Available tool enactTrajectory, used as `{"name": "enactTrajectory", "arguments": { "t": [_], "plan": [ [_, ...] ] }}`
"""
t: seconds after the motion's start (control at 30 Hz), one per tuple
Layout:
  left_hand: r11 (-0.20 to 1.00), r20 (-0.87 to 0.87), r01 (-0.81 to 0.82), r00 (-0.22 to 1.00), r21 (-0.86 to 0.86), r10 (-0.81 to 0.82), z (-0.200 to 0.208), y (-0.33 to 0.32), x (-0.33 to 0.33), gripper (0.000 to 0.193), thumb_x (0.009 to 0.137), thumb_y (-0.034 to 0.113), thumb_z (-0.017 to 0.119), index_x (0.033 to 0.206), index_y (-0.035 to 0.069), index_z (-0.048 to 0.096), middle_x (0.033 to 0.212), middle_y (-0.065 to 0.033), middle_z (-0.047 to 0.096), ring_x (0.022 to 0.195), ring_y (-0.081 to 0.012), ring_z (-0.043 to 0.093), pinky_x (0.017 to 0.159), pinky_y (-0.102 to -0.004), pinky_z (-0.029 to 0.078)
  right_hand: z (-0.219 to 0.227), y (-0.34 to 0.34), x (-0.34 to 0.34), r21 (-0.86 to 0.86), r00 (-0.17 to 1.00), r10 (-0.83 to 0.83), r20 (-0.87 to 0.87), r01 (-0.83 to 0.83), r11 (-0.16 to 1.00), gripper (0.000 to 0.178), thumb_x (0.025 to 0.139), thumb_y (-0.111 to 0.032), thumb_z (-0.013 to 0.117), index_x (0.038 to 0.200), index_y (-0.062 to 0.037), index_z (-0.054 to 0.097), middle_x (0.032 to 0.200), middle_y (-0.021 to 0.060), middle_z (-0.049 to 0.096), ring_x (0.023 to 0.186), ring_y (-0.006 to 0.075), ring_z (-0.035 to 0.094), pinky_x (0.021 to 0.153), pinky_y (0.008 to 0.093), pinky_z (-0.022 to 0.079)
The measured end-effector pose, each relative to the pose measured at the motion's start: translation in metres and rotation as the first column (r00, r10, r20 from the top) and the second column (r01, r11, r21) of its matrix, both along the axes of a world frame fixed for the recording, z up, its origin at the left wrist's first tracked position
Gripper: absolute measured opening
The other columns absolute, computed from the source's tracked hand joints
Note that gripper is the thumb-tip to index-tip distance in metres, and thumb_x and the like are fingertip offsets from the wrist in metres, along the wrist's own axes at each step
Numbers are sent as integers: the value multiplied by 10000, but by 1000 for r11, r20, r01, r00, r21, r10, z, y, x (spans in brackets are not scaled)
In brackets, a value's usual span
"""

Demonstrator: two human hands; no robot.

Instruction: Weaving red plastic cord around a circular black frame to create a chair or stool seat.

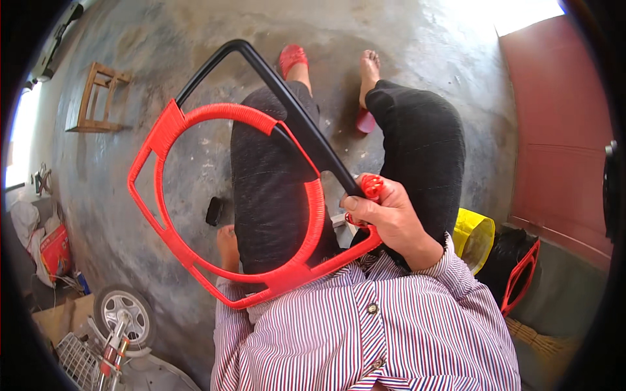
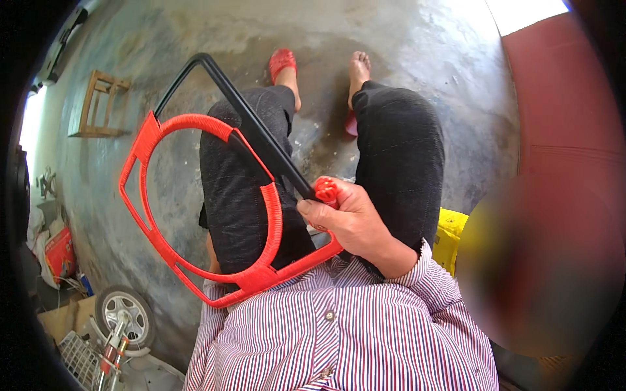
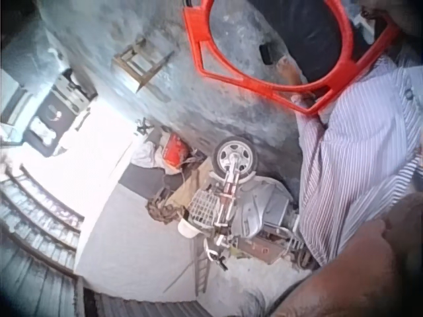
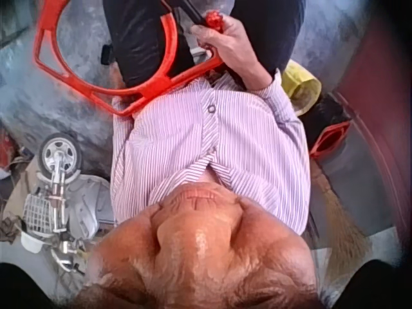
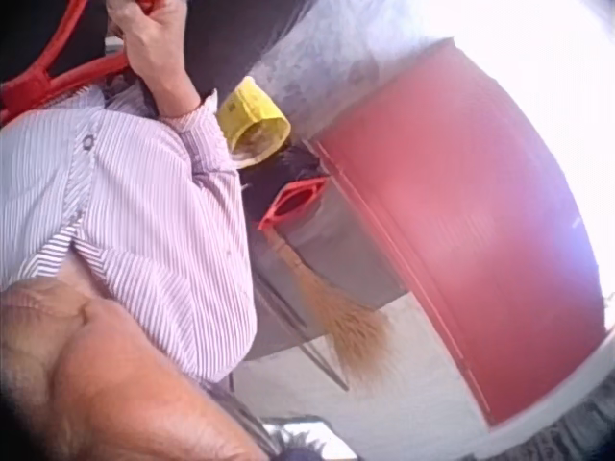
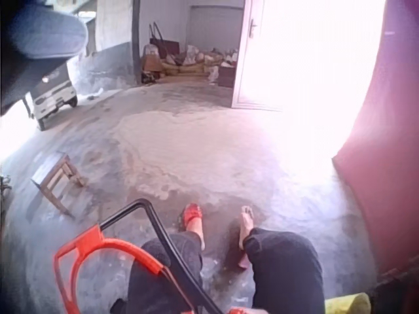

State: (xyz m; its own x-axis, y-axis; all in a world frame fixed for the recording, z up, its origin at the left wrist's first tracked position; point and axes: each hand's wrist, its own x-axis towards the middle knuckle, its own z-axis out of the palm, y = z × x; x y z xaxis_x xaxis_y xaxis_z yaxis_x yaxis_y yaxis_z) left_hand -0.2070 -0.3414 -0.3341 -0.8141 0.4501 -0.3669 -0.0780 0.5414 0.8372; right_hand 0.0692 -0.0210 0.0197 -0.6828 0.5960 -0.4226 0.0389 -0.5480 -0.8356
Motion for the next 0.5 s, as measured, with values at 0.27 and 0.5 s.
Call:
{"name": "enactTrajectory", "arguments": {
  "t": [0.27,0.5],
  "plan": [
    [980,48,-11,999,200,2,25,5,18,164,759,87,647,915,35,642,931,-141,627,914,-325,595,811,-402,487,9,-33,13,122,996,84,6,-85,989,158,907,-111,633,802,-34,545,673,-40,514,630,31,461,563,220,391],
    [943,117,-26,993,330,-14,43,-6,35,172,779,117,625,928,34,638,943,-145,628,918,-326,596,813,-403,488,20,-51,16,423,990,87,113,-127,897,169,894,-145,661,832,-15,573,677,-20,549,642,39,482,587,231,425]
  ]
}}
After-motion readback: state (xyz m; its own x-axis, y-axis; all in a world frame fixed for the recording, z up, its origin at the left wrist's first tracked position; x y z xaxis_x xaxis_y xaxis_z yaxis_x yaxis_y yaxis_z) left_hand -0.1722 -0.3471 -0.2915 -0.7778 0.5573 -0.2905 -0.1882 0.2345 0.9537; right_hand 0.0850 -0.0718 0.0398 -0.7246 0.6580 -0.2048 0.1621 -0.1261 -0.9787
